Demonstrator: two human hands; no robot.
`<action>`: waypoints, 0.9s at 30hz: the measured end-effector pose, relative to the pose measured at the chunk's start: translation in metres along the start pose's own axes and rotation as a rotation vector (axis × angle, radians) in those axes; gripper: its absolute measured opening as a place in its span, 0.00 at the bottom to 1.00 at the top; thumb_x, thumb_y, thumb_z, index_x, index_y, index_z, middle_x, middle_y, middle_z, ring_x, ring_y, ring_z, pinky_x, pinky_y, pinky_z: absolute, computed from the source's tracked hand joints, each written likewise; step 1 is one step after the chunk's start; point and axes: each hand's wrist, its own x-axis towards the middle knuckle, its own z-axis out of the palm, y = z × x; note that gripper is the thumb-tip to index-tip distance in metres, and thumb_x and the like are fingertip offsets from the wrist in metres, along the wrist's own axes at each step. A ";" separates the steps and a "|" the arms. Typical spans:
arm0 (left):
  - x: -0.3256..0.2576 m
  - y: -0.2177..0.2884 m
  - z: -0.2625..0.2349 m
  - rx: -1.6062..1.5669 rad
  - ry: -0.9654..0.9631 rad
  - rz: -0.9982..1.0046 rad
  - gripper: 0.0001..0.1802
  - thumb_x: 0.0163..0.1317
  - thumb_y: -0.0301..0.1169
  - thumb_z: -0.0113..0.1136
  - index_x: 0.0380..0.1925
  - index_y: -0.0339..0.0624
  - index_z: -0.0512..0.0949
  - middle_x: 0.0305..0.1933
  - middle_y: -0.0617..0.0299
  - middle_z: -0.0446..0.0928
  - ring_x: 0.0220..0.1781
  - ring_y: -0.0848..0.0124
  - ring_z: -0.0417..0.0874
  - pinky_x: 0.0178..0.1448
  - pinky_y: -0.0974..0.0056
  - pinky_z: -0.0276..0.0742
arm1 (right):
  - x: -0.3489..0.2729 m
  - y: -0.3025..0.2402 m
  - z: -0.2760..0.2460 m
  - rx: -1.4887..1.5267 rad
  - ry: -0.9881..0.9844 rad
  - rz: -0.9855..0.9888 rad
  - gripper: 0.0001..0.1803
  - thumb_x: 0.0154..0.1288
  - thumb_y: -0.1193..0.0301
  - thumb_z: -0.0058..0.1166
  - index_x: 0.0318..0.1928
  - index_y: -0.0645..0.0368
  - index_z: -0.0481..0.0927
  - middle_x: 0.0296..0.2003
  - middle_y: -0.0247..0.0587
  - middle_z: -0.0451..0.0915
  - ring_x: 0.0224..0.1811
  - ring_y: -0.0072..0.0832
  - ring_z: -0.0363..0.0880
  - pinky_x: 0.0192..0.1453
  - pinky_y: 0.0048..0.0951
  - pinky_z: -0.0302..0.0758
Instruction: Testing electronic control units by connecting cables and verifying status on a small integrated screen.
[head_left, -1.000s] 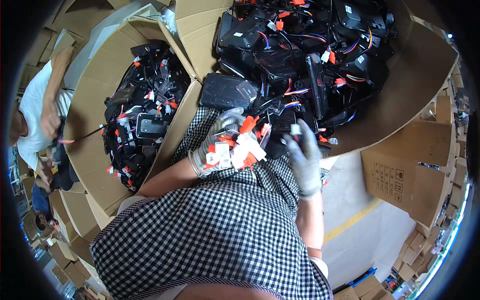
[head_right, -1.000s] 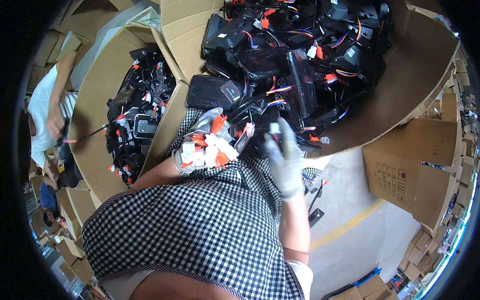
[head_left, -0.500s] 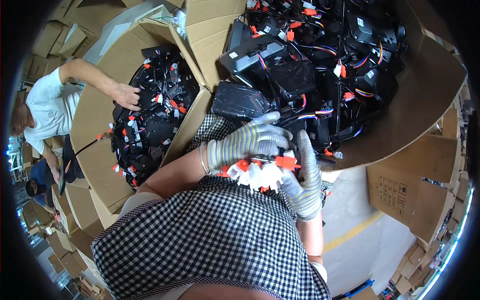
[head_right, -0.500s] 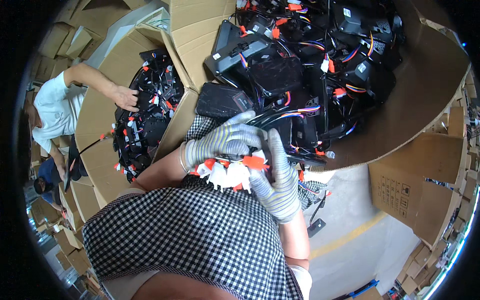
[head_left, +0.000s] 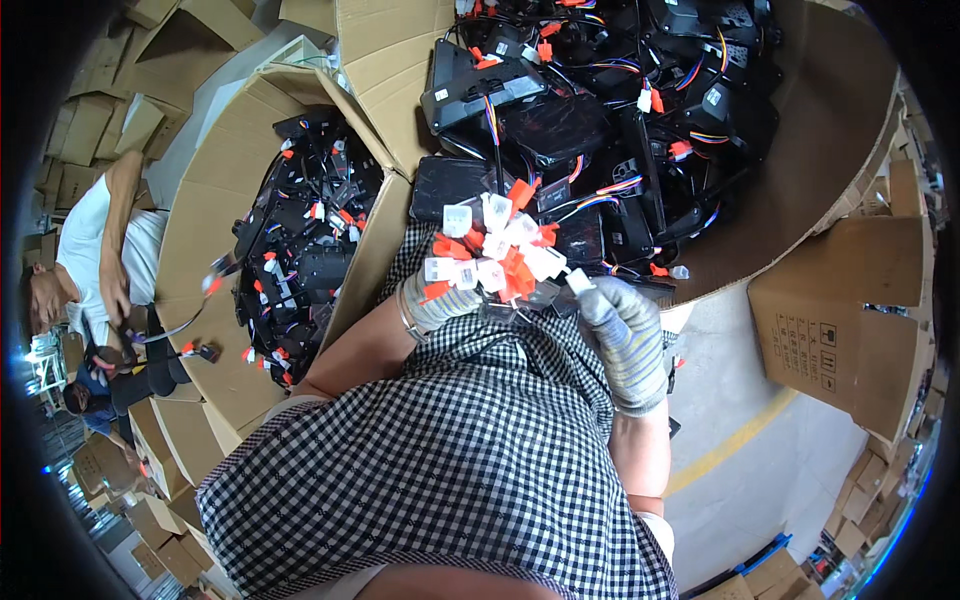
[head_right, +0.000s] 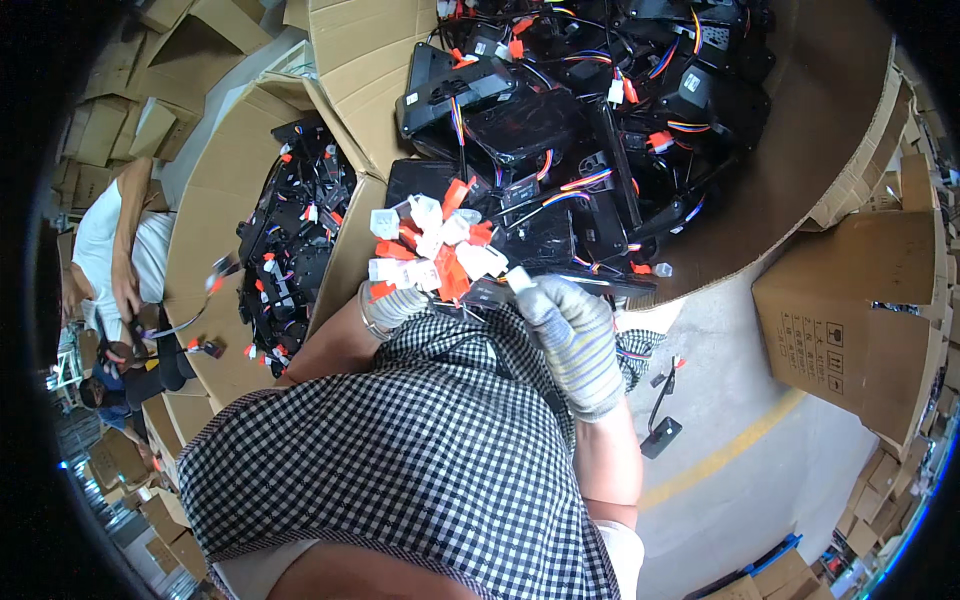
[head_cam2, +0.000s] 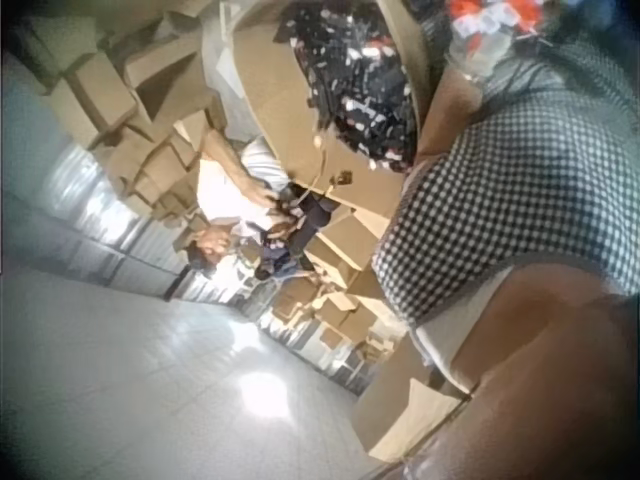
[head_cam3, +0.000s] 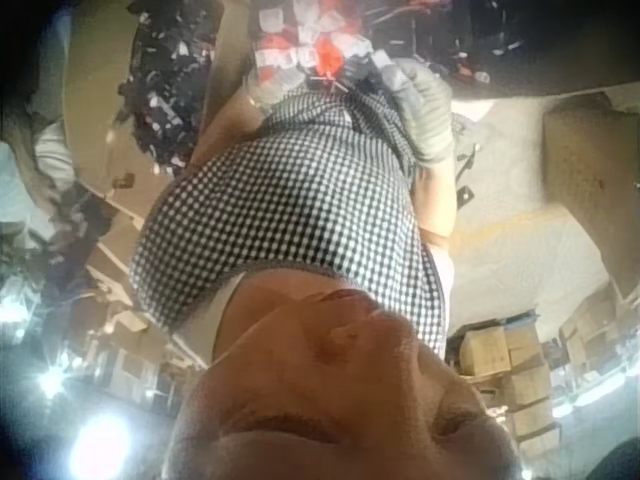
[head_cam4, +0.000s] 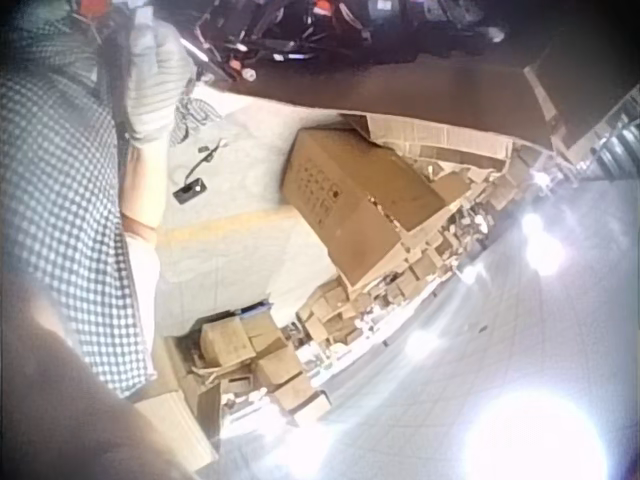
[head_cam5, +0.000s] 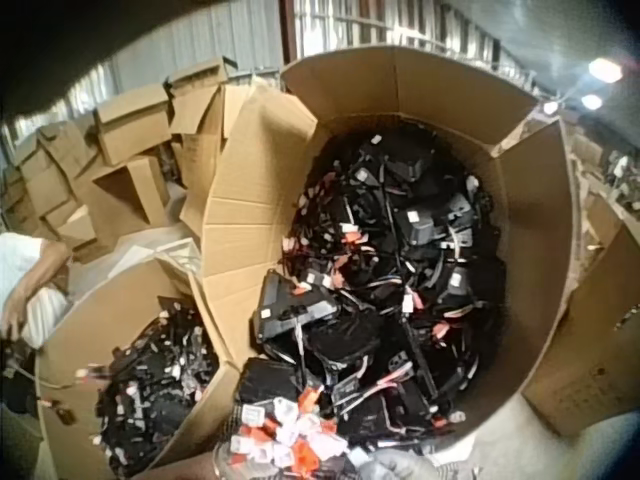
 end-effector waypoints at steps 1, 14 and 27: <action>0.003 0.015 0.020 0.115 0.132 -0.128 0.19 0.46 0.24 0.68 0.34 0.47 0.67 0.34 0.69 0.70 0.47 0.72 0.70 0.60 0.57 0.66 | 0.003 0.001 0.002 0.007 0.004 -0.004 0.19 0.63 0.56 0.56 0.30 0.60 0.80 0.16 0.24 0.68 0.17 0.10 0.57 0.22 0.16 0.52; -0.013 0.021 -0.019 0.113 0.223 -0.726 0.07 0.51 0.30 0.63 0.30 0.44 0.75 0.34 0.67 0.77 0.36 0.72 0.79 0.45 0.67 0.76 | 0.020 0.025 -0.001 0.147 -0.240 0.097 0.21 0.58 0.52 0.59 0.26 0.60 0.77 0.15 0.25 0.67 0.16 0.12 0.58 0.20 0.18 0.51; -0.031 0.002 -0.021 1.482 -0.389 0.067 0.12 0.46 0.36 0.57 0.32 0.47 0.77 0.35 0.62 0.77 0.47 0.62 0.77 0.64 0.53 0.65 | 0.101 -0.091 0.050 -1.105 0.001 -0.702 0.18 0.58 0.77 0.54 0.50 0.65 0.75 0.43 0.50 0.78 0.44 0.38 0.79 0.49 0.32 0.74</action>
